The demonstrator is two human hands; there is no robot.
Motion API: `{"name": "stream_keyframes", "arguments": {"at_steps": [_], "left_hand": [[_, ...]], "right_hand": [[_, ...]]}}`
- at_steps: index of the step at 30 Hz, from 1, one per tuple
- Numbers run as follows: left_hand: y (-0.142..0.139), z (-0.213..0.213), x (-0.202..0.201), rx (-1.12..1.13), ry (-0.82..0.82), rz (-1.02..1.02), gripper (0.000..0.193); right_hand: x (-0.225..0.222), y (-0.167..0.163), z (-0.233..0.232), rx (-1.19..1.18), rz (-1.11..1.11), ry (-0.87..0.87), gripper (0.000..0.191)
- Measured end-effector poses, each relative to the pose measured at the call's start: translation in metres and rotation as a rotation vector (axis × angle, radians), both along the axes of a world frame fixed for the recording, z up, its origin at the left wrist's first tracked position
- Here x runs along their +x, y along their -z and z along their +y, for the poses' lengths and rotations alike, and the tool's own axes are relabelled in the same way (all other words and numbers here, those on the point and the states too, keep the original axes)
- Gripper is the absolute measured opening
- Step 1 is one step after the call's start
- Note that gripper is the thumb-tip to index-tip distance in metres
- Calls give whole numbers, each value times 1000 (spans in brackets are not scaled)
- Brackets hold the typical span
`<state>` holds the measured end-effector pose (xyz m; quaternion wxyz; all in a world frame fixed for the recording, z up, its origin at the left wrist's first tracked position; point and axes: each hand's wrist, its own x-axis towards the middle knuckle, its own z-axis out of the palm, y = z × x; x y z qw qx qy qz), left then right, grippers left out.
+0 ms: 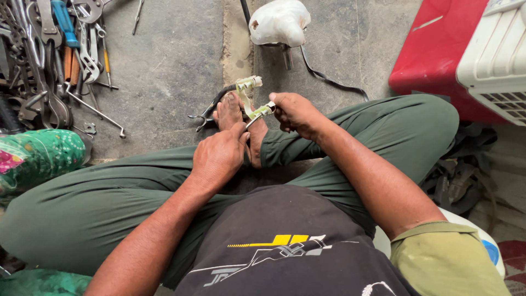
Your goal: The person retrieves a bicycle handlebar and seat assembly, then sits on the floor to disassemble the handlebar grip using a screwdriver. They remove the grip and small metal components, placing them on the floor.
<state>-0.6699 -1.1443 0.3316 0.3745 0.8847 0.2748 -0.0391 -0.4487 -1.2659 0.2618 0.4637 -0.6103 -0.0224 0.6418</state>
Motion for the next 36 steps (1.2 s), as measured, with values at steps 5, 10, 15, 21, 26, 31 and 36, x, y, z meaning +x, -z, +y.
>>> {"name": "stream_keyframes", "arguments": {"at_steps": [5, 10, 15, 21, 26, 31, 36], "left_hand": [[2, -1, -1, 22, 14, 14, 24], [3, 0, -1, 1, 5, 13, 24], [1, 1, 0, -21, -11, 10, 25], [-1, 1, 0, -30, -12, 19, 25], [-2, 1, 0, -8, -11, 16, 25], [2, 5, -3, -61, 3, 39, 23], [18, 14, -13, -150, 62, 41, 22]], "right_hand": [[-1, -2, -8, 204, -2, -53, 26], [5, -5, -13, 345, -33, -86, 13], [16, -6, -12, 307, -68, -38, 18], [8, -1, -2, 71, -74, -30, 26], [5, -15, 0, 95, -84, -17, 15], [21, -16, 2, 65, -172, -85, 10], [72, 29, -25, -148, -980, -509, 14]]}}
